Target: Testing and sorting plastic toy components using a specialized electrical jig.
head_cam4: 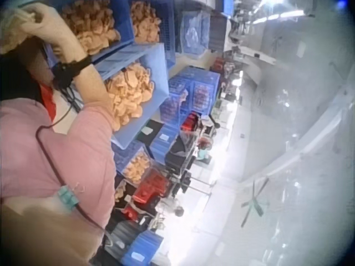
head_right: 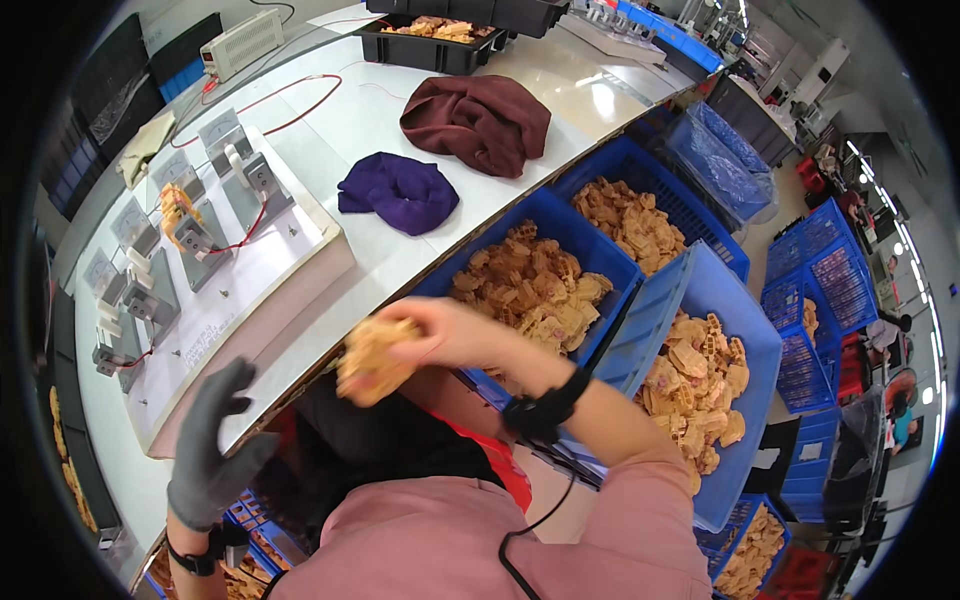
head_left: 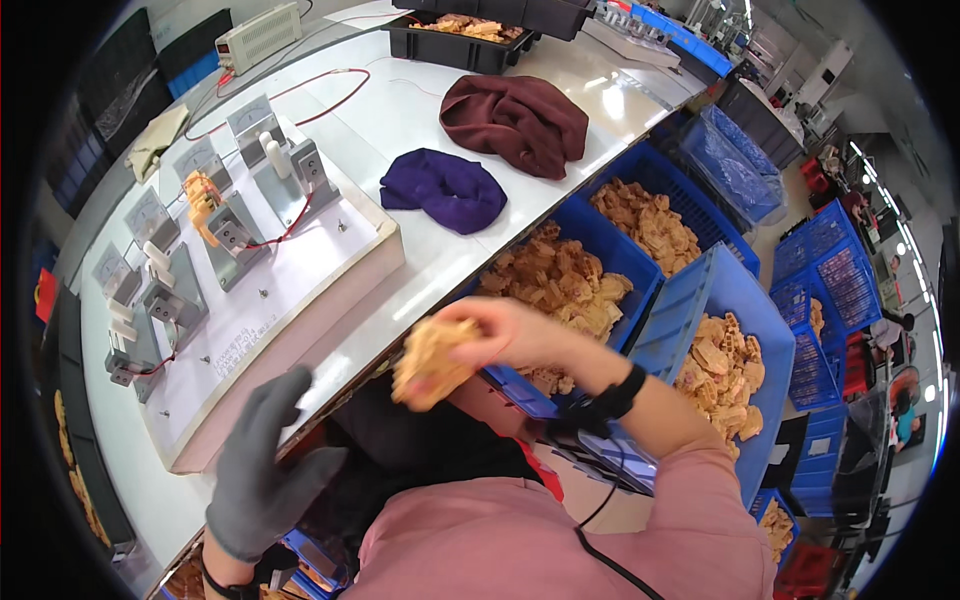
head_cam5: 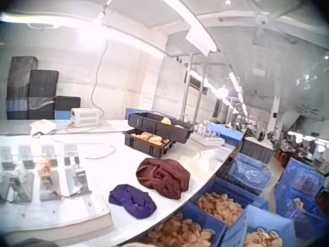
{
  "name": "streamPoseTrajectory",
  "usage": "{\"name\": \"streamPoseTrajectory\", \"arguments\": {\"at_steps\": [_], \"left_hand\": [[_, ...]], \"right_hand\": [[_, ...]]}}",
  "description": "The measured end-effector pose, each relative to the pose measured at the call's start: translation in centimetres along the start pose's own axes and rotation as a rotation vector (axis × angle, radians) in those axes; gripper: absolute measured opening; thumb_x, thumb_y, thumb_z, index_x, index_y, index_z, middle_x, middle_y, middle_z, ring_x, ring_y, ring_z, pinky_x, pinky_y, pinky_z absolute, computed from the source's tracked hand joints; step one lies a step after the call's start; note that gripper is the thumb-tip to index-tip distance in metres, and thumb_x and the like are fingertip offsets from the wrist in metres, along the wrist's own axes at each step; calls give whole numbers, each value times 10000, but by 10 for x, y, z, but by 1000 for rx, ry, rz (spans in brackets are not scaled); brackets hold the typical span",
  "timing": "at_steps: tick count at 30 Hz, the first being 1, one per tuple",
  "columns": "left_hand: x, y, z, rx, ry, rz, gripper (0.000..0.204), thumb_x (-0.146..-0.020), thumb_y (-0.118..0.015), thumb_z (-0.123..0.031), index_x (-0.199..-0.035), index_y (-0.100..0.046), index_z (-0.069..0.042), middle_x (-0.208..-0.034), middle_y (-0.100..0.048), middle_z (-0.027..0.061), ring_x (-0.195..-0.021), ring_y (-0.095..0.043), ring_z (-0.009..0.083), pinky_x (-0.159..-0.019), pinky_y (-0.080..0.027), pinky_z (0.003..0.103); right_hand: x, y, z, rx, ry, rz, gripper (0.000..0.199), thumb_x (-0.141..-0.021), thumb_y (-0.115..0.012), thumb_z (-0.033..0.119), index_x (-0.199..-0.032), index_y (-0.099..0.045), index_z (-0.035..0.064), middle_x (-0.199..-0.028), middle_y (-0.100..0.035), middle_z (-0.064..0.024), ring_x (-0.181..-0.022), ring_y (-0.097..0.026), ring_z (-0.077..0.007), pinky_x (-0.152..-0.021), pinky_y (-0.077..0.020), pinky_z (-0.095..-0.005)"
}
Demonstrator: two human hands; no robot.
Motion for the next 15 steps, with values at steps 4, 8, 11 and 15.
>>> {"name": "streamPoseTrajectory", "arguments": {"at_steps": [4,8,11,15], "left_hand": [[66,76,40,-145,108,-469,445,-908,-614,-60,-1332,-526,41,-1227,-605,159,-1133,-582,255,-1016,-446,381],[158,133,114,-74,296,-961,409,-1016,-507,-9,-1421,-478,33,-1294,-588,123,-1168,-557,187,-1056,-403,315],[209,146,156,-92,343,-1099,385,-1036,-487,-17,-1420,-490,15,-1291,-585,100,-1169,-548,171,-1041,-407,298],[250,147,207,9,569,-1170,389,-1024,-552,-107,-1409,-527,-52,-1274,-579,27,-1052,-520,91,-896,-409,207]], "right_hand": [[85,177,-78,317,-180,-636,401,-902,-727,210,-1252,-610,52,-1086,-635,-28,-947,-624,-119,-824,-539,-275],[203,313,-69,1218,-306,-1260,399,-865,-707,177,-1217,-611,16,-1074,-693,-207,-1009,-665,-392,-885,-527,-427],[237,342,-71,1321,-381,-1423,505,-856,-719,220,-1269,-577,-34,-1221,-643,-233,-1121,-623,-379,-959,-493,-427],[159,308,-60,1094,-229,-1159,390,-931,-679,202,-1259,-598,7,-1175,-658,-137,-1078,-637,-259,-941,-497,-348]]}}
Point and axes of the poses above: each hand's wrist, its own x-axis away from the middle knuckle, its own y-axis out of the back of the hand, z = x × y, the point moved 10 cm from there along -x, towards the middle knuckle
